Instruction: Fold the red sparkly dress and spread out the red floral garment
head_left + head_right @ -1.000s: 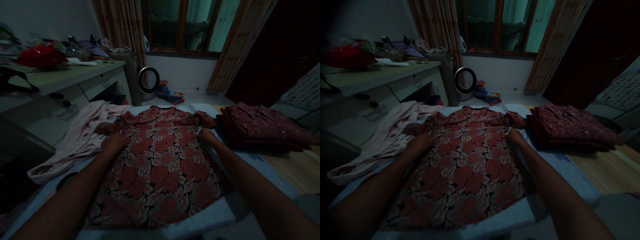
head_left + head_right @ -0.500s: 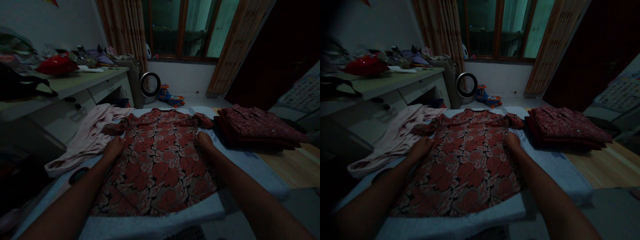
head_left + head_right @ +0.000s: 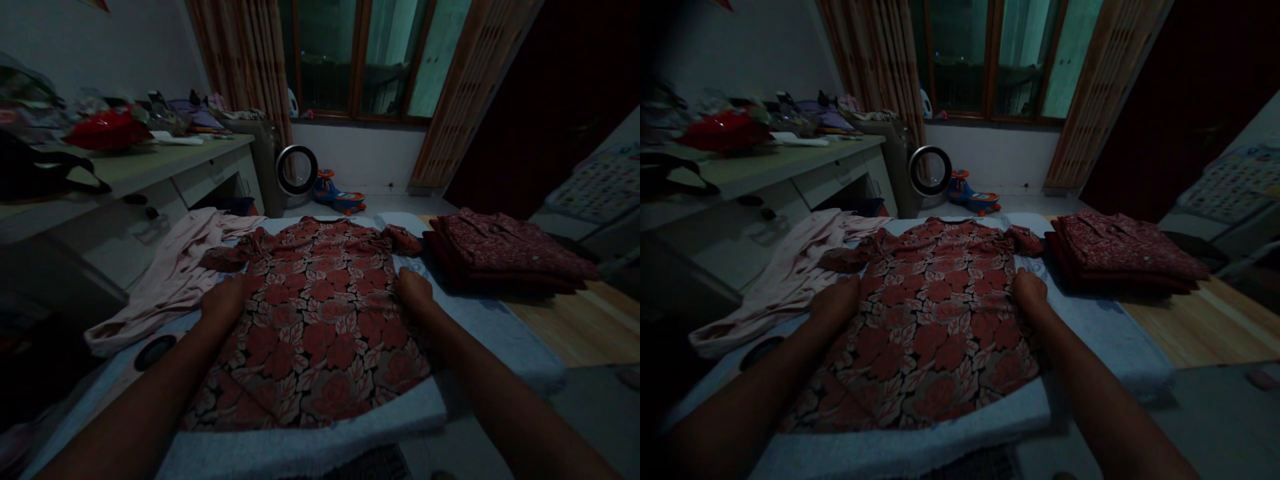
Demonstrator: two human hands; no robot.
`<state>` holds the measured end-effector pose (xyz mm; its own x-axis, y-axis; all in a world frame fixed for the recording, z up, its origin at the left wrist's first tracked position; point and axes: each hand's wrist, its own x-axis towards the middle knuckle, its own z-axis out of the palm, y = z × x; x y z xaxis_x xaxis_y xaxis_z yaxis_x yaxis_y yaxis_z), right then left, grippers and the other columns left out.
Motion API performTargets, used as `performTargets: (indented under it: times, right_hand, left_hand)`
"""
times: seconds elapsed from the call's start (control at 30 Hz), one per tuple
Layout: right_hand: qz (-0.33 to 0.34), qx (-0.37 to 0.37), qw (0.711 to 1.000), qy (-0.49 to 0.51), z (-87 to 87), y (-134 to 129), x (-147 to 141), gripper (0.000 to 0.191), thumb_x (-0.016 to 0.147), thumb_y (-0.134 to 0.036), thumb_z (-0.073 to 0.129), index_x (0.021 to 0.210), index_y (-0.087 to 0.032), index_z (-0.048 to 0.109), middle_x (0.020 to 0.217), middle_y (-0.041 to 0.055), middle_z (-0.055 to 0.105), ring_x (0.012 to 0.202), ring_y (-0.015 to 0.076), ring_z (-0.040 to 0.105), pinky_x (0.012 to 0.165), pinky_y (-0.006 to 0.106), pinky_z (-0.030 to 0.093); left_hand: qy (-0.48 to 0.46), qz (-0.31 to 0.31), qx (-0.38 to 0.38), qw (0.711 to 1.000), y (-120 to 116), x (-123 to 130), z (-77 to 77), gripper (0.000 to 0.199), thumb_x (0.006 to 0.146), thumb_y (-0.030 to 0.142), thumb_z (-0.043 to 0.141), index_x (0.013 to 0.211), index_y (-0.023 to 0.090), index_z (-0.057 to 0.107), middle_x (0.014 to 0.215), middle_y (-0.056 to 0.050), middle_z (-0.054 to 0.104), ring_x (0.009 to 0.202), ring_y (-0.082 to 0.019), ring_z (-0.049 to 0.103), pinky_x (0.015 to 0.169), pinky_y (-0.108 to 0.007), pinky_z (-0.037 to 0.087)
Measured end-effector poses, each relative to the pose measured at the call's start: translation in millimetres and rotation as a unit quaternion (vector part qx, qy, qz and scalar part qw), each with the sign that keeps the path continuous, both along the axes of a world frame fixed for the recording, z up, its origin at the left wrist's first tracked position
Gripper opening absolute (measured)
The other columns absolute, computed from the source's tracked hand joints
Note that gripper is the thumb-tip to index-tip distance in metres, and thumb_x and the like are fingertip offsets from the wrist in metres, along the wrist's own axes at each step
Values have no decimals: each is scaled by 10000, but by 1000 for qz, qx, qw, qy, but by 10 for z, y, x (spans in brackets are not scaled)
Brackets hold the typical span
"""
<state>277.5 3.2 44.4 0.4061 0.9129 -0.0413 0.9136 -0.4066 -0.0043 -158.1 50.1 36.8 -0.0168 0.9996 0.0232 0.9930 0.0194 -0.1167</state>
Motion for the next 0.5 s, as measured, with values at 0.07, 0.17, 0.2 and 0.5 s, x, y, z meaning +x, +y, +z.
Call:
performTargets:
  times: [0.07,0.17,0.2,0.5]
  right_hand:
    - [-1,-14,1000,2,49,78,41,368,956,-298,430,1192,-109,639,1173,236,671,1084,312,664,850,376,497]
    - [0,-27,1000,12,136,275,88,363,919,-307,492,1152,-104,681,1193,243,661,1093,330,657,854,384,499]
    - [4,-24,1000,15,154,352,91,366,918,-308,487,1151,-107,685,1192,239,662,1085,330,658,850,383,501]
    - [54,16,998,23,-27,819,154,435,921,-257,428,1300,-178,626,1223,217,621,1108,319,631,884,393,492]
  left_hand:
    - [18,-39,37,998,62,23,44,370,941,201,317,1183,141,591,1164,-209,633,1038,-339,635,750,-406,518]
    - [18,-133,58,989,202,40,54,363,931,206,370,1202,164,608,1208,-180,625,1104,-325,594,844,-407,506]
    - [10,-163,49,985,243,46,44,351,935,218,379,1188,174,620,1214,-164,629,1114,-310,590,878,-398,497]
    - [4,-61,-19,998,262,-28,-25,347,929,248,391,1130,158,659,1117,-188,695,1024,-318,663,793,-385,520]
